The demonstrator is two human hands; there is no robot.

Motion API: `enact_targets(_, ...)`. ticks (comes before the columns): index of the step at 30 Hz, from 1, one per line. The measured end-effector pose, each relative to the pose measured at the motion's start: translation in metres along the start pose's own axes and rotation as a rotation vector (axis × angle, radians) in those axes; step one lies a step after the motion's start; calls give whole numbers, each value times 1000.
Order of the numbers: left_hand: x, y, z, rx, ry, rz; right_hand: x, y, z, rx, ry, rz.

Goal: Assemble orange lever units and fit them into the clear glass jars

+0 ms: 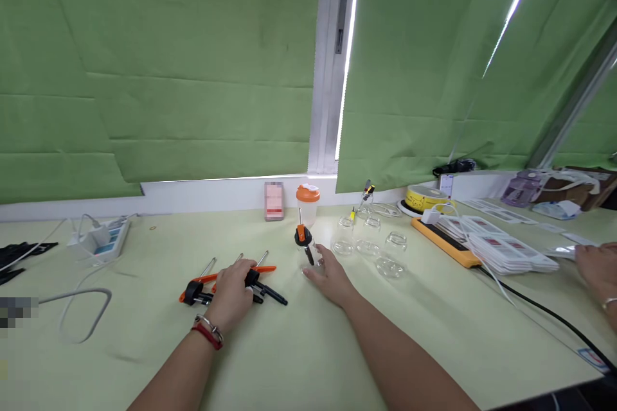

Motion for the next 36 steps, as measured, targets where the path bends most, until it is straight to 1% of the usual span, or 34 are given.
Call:
enact_targets(4,1,-11,-2,49,17,8,4,-1,7,-31,-3,-127)
enact_targets(9,2,-9,-3,32,24,-7,9,3,18,-85,15,-246)
enact_targets(13,5,-11,-4,47,34,-42,12,1,31,-85,22,-268)
enact_targets(17,8,-19,-6,88,66,-169,13,-4,43,-85,11,-277)
enact_targets(22,11,-26,-9,111,130,-285,10,-7,42,-75,-28,-259)
enact_targets(25,14,-23,-10,85,153,-291,-4,8,34,-190,-130,-266)
enact_targets(27,16,-22,-11,70,182,-293,-23,20,28,-290,-274,-304)
enact_targets(29,20,-22,-12,64,229,-292,-46,26,24,-331,-460,-354)
enact_targets(31,24,-23,-14,70,275,-280,-66,22,23,-313,-624,-388)
enact_targets(32,25,-23,-15,76,288,-271,-74,18,23,-294,-683,-396)
enact_targets(34,26,-25,-16,99,298,-259,-86,6,25,-238,-759,-399)
enact_targets(36,26,-27,-16,119,301,-255,-92,-9,29,-159,-773,-385)
Point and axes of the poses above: each hand's wrist, its own z-axis towards the middle knuckle, its own x-axis out of the palm, y = z × x, the point moved 9 cm from there along z, towards the middle knuckle, and after that the axes turned 3 degrees about -y, right-handed, at the moved point
